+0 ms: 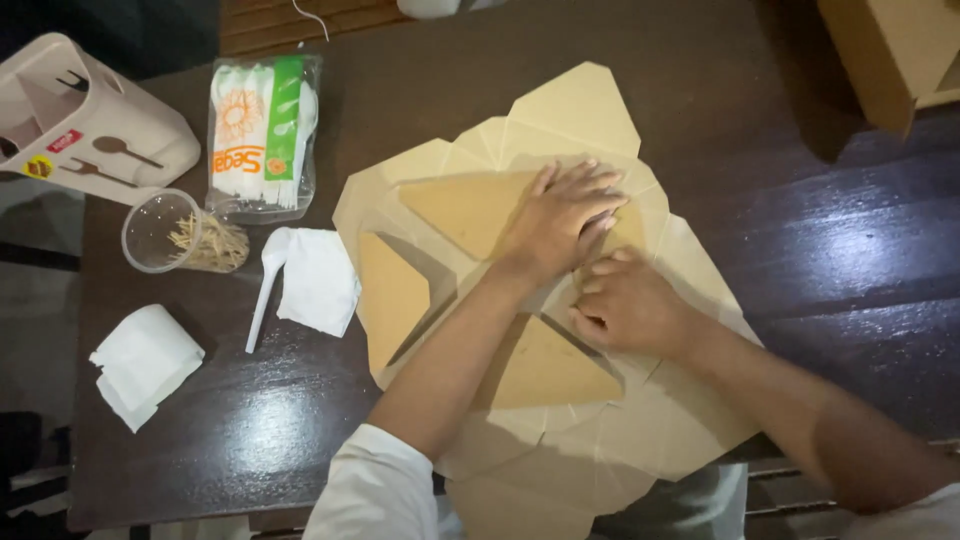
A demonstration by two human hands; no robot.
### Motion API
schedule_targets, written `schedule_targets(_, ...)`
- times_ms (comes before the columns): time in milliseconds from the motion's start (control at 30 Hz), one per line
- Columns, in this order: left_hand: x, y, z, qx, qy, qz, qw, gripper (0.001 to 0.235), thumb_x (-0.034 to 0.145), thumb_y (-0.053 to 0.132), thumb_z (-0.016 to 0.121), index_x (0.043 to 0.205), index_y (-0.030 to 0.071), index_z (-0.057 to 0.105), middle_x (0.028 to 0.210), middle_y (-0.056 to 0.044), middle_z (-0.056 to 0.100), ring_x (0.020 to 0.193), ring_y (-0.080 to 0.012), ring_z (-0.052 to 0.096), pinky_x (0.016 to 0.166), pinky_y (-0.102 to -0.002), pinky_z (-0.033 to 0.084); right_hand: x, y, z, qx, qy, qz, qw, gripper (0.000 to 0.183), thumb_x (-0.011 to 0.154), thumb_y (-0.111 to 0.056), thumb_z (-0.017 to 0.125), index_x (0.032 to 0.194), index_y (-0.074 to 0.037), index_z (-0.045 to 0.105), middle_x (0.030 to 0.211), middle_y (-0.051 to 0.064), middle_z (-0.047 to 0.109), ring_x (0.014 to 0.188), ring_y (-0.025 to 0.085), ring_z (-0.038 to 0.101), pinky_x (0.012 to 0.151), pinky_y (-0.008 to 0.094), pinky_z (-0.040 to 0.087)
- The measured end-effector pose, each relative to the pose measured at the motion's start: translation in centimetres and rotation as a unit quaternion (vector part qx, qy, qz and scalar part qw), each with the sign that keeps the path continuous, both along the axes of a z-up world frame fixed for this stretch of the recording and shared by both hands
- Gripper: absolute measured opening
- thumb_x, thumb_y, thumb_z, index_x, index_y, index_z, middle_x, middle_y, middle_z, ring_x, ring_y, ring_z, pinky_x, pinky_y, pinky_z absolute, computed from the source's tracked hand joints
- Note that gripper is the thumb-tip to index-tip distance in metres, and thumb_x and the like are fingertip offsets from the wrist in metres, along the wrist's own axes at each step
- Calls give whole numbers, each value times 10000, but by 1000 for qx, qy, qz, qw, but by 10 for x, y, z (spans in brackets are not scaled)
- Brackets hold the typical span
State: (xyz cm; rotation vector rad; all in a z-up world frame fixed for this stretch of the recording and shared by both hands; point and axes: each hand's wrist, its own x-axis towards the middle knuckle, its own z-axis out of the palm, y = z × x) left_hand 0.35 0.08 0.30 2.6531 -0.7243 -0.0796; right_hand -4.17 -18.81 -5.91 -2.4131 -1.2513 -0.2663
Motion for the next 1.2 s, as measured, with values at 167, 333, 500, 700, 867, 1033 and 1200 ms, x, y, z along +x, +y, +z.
schedule_targets(167,-5,0,3,2,6,7,1000,327,1059,468,458,1334,416,626,1567,150,480,1539,-154,314,1300,-529,171,17,-14,29,-2,-80,-97,992,344,915,-334,661,603,-190,644,641,21,639,704,249,639,681,381,458)
schedule_targets(333,-1,-1,-3,9,-8,6,1000,349,1052,468,456,1356,413,620,1563,151,489,1543,-149,315,1297,-537,195,16,-19,-16,-3,22,15,1000,332,920,-298,645,665,-95,710,738,109,701,759,337,640,719,465,490)
schedule_targets(500,-7,1,-3,8,-16,13,1000,339,1046,455,467,1343,433,628,1561,162,493,1539,-144,333,1304,-529,207,-5,12,50,-95,-115,-58,987,358,921,-283,624,648,-67,706,688,128,688,769,347,656,716,484,491)
schedule_targets(700,-3,1,-3,21,-27,17,999,322,1047,462,483,1336,451,626,1562,167,486,1534,-138,346,1299,-517,226,9,-7,21,-82,-28,-70,994,293,922,-268,624,709,-88,715,751,120,689,809,361,660,712,467,472)
schedule_targets(867,-5,0,-4,12,-10,7,1000,331,1052,424,498,1361,435,614,1571,161,485,1544,-140,329,1308,-526,202,-7,5,27,-106,0,68,992,211,831,-314,627,661,-206,693,729,-19,677,765,251,666,697,419,466)
schedule_targets(1033,-8,2,-10,-63,-47,-2,997,394,1014,380,458,1310,298,705,1523,76,537,1495,-172,385,1236,-503,221,-10,7,32,-31,22,-12,999,167,753,-186,577,614,-130,650,735,33,681,738,282,645,725,471,459)
schedule_targets(1200,-5,3,-10,-65,-92,-4,994,369,1028,395,467,1287,305,714,1505,94,554,1481,-168,419,1233,-517,261,6,-7,26,-134,10,75,988,56,697,-109,544,696,-142,589,745,41,659,670,257,606,644,448,485)
